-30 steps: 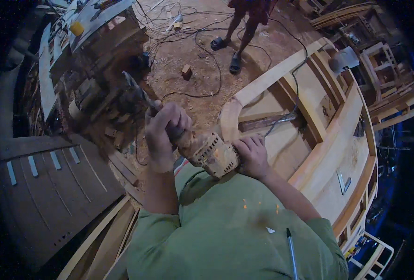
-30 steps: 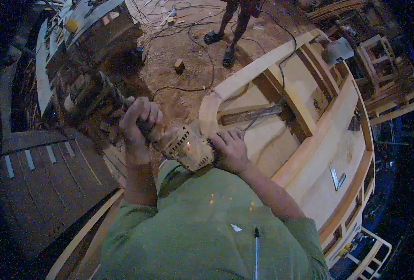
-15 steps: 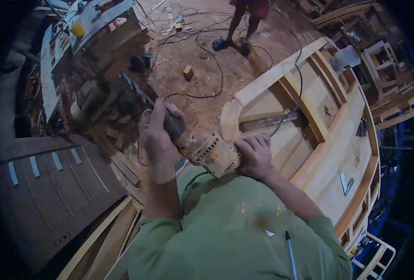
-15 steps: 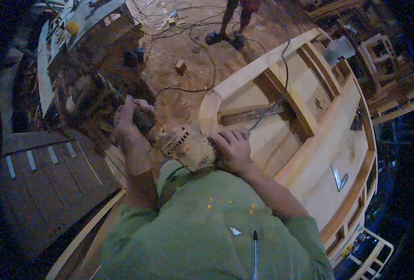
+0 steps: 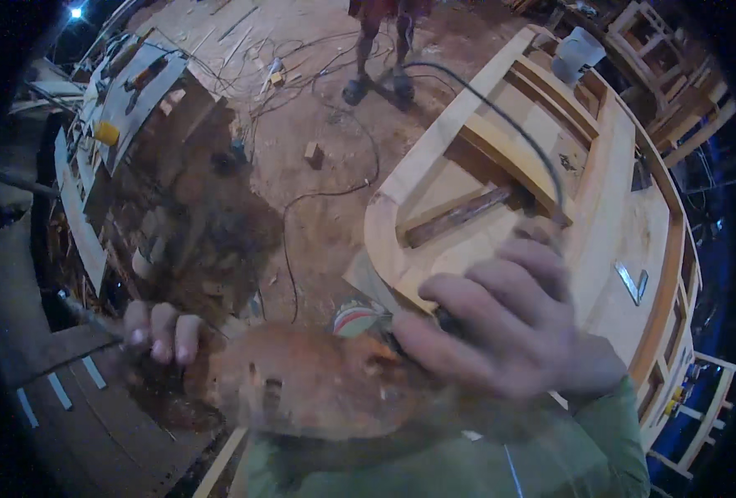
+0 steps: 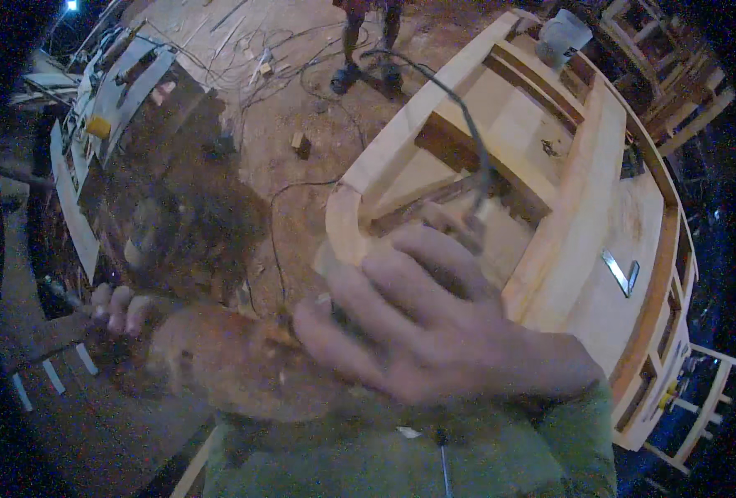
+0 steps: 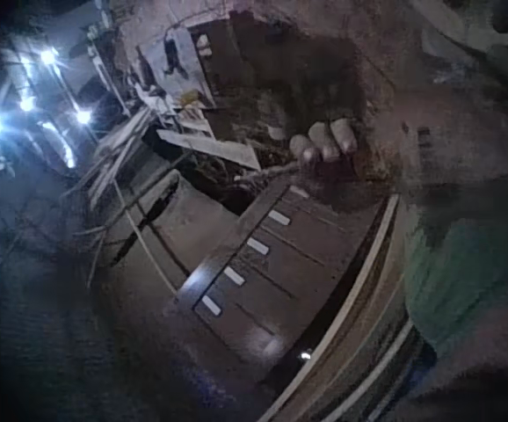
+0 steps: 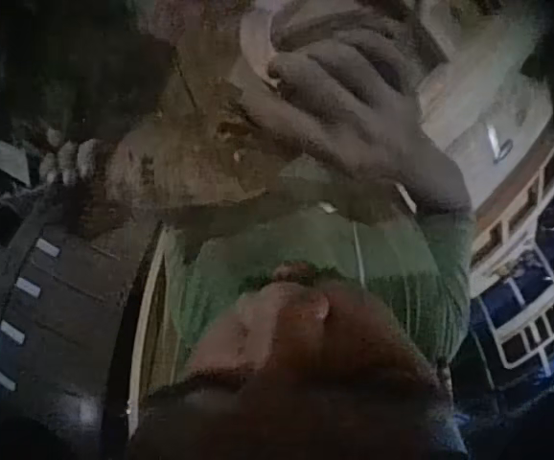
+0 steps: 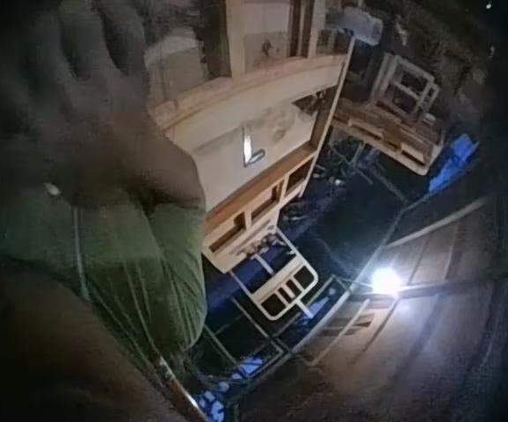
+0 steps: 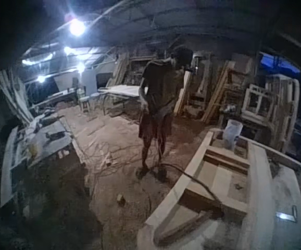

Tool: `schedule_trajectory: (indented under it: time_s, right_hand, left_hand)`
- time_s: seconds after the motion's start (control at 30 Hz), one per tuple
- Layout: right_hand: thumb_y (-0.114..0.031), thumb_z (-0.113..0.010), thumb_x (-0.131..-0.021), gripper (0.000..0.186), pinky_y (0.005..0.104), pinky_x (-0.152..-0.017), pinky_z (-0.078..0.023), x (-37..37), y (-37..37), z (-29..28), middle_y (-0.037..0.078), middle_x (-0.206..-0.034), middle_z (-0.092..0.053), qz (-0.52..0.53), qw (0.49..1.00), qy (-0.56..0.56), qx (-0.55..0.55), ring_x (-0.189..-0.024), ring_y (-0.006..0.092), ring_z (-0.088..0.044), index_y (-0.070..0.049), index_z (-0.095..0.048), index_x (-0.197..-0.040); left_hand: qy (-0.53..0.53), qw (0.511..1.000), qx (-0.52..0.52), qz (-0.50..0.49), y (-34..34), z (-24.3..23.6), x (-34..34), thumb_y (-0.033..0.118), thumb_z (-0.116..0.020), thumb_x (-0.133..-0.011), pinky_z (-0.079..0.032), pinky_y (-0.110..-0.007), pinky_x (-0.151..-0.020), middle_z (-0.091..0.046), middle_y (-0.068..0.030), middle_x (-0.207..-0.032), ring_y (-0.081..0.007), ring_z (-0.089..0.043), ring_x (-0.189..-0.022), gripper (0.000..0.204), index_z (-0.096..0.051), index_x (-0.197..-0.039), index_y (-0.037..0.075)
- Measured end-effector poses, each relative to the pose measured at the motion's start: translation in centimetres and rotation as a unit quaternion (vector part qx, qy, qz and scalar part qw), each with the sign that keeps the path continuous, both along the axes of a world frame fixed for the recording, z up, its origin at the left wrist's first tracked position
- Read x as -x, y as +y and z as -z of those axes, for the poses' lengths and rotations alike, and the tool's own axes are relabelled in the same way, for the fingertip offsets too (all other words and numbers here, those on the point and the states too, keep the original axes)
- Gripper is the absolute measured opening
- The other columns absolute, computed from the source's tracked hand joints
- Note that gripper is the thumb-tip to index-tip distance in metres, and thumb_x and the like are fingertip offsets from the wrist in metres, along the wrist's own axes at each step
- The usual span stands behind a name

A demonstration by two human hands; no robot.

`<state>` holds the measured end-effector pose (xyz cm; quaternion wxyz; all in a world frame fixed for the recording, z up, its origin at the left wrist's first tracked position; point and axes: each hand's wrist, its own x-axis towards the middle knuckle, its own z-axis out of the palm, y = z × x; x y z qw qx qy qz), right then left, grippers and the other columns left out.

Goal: The person constructs a wooden furniture frame by drilling holes, driving screws, and sanding the surfaces of the wood using a drill, a power sander, and a hammer.

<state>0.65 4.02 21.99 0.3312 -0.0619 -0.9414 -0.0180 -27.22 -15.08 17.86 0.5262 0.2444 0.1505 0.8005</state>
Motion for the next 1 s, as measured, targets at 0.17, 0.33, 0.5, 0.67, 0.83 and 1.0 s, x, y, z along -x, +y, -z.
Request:
schedule_trajectory:
  time_s: [0.17,0.33,0.5,0.67,0.83,1.0]
  right_hand:
    - [-0.017,-0.064,-0.072,0.032,0.0409,-0.09,-0.04,1.2,2.0,5.3,0.003,-0.098,-0.059,-0.002,0.987,-0.11,0.118,-0.093,0.0216,-0.057,-0.017,-0.061,-0.104]
    - [-0.015,-0.072,-0.069,0.031,0.0417,-0.089,-0.041,-0.9,3.3,6.6,0.003,-0.094,-0.06,0.019,0.984,-0.096,0.147,-0.089,0.0246,-0.058,-0.017,-0.062,-0.098]
    - [-0.021,-0.074,-0.067,0.024,0.0435,-0.092,-0.041,-2.9,2.8,3.4,0.0,-0.086,-0.061,0.043,0.992,-0.062,0.098,-0.081,0.0219,-0.058,-0.021,-0.065,-0.09]
    - [-0.024,-0.068,-0.071,0.022,0.0452,-0.096,-0.039,-4.5,1.1,-0.1,-0.002,-0.087,-0.063,0.068,0.991,-0.082,0.077,-0.08,0.0186,-0.056,-0.026,-0.065,-0.093]
    - [-0.027,-0.075,-0.067,0.028,0.042,-0.087,-0.041,-3.9,2.5,2.5,-0.001,-0.087,-0.062,0.049,0.991,-0.064,0.104,-0.082,0.0199,-0.057,-0.021,-0.066,-0.093]
    - [-0.024,-0.077,-0.063,0.031,0.0427,-0.084,-0.04,-3.1,4.1,7.7,0.0,-0.088,-0.063,0.048,0.987,-0.052,0.145,-0.081,0.0224,-0.058,-0.02,-0.067,-0.092]
  left_hand:
    - [-0.061,0.935,0.111,-0.332,5.4,1.7,-5.0,0.026,-0.047,-0.098,-0.042,-0.032,-0.065,-0.05,-0.0046,-0.082,-0.016,-0.049,-0.073,0.022,-0.05,-0.088,0.007]
    - [0.012,0.941,0.138,-0.31,7.8,1.0,-7.9,0.032,-0.046,-0.098,-0.043,-0.032,-0.062,-0.05,-0.0048,-0.077,-0.0158,-0.05,-0.07,0.029,-0.051,-0.086,0.006]
    - [-0.034,0.968,0.047,-0.245,5.3,0.1,-9.4,0.034,-0.045,-0.099,-0.048,-0.034,-0.068,-0.053,-0.0078,-0.079,-0.0205,-0.054,-0.074,0.032,-0.05,-0.09,0.004]
    - [-0.018,0.986,-0.005,-0.164,5.0,-1.3,-8.6,0.033,-0.042,-0.1,-0.05,-0.037,-0.073,-0.056,-0.0129,-0.086,-0.0268,-0.057,-0.079,0.032,-0.051,-0.094,0.003]
    - [-0.05,0.979,-0.088,-0.175,6.4,-0.9,-8.8,0.036,-0.035,-0.101,-0.05,-0.04,-0.078,-0.058,-0.0171,-0.091,-0.0303,-0.059,-0.086,0.038,-0.054,-0.098,0.003]
    - [-0.165,0.938,0.119,-0.282,9.4,2.1,-8.4,0.048,-0.05,-0.094,-0.048,-0.051,-0.092,-0.066,-0.0163,-0.109,-0.0343,-0.061,-0.108,0.048,-0.059,-0.111,0.004]
